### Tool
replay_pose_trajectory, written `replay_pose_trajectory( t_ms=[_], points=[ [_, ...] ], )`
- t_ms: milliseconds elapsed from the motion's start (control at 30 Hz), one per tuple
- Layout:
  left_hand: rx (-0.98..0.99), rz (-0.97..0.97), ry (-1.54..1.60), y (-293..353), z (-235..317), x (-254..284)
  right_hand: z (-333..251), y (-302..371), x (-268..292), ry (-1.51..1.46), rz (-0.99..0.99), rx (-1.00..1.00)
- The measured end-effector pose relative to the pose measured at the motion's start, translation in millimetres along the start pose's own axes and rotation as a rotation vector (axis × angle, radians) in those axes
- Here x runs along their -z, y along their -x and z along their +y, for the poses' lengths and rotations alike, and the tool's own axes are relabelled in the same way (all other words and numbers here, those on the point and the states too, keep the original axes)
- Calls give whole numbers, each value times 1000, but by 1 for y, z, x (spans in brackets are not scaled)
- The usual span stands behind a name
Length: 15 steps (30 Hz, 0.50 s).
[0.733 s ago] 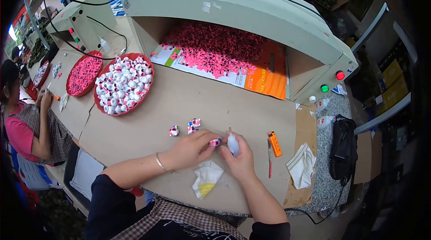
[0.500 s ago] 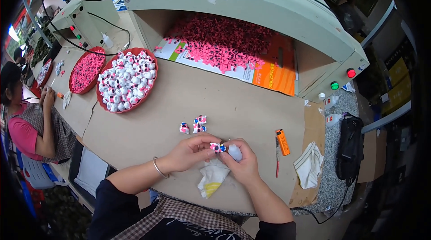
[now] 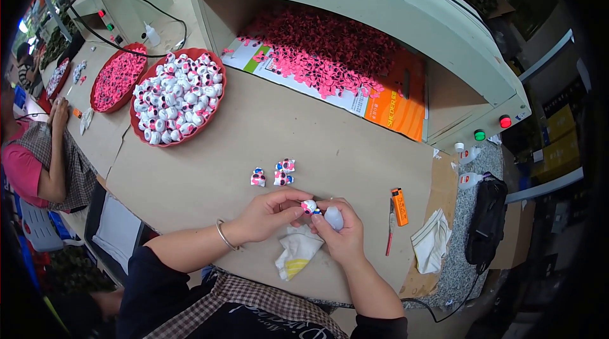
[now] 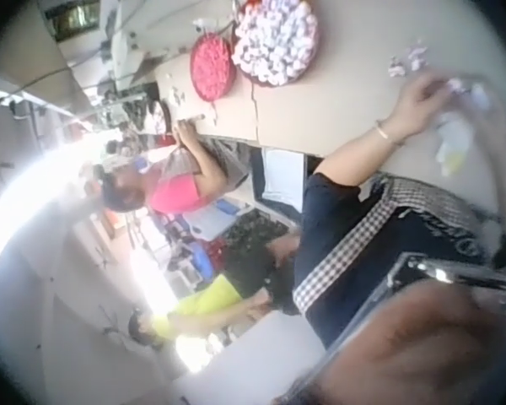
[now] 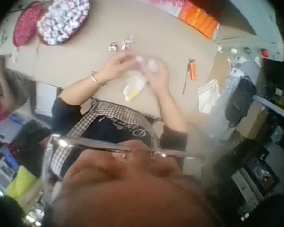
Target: The person applies adhesive from a bottle onto small figurine heads and attaches small decorative pieces onto them by hand.
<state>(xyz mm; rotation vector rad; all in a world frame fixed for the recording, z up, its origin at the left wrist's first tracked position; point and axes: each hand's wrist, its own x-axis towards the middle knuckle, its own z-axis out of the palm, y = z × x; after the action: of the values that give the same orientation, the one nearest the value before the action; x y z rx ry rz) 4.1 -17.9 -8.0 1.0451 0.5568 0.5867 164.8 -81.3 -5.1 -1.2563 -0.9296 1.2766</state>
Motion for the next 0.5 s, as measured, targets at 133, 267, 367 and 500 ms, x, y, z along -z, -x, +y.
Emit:
replay_pose_trajectory(
  t_ms=[133, 267, 367, 500],
  points=[
    [-166, -3, -192, -3, -6, 0, 12, -3, 0, 185, 66, 178],
    [-142, 14, -93, -2, -5, -6, 8, -1, -3, 464, 103, 387],
    [-78, 60, -257, 0, -8, -4, 3, -2, -7, 550, 138, 464],
    [-175, 118, -555, 2, -8, -6, 2, -1, -11, 531, 151, 415]
  ],
)
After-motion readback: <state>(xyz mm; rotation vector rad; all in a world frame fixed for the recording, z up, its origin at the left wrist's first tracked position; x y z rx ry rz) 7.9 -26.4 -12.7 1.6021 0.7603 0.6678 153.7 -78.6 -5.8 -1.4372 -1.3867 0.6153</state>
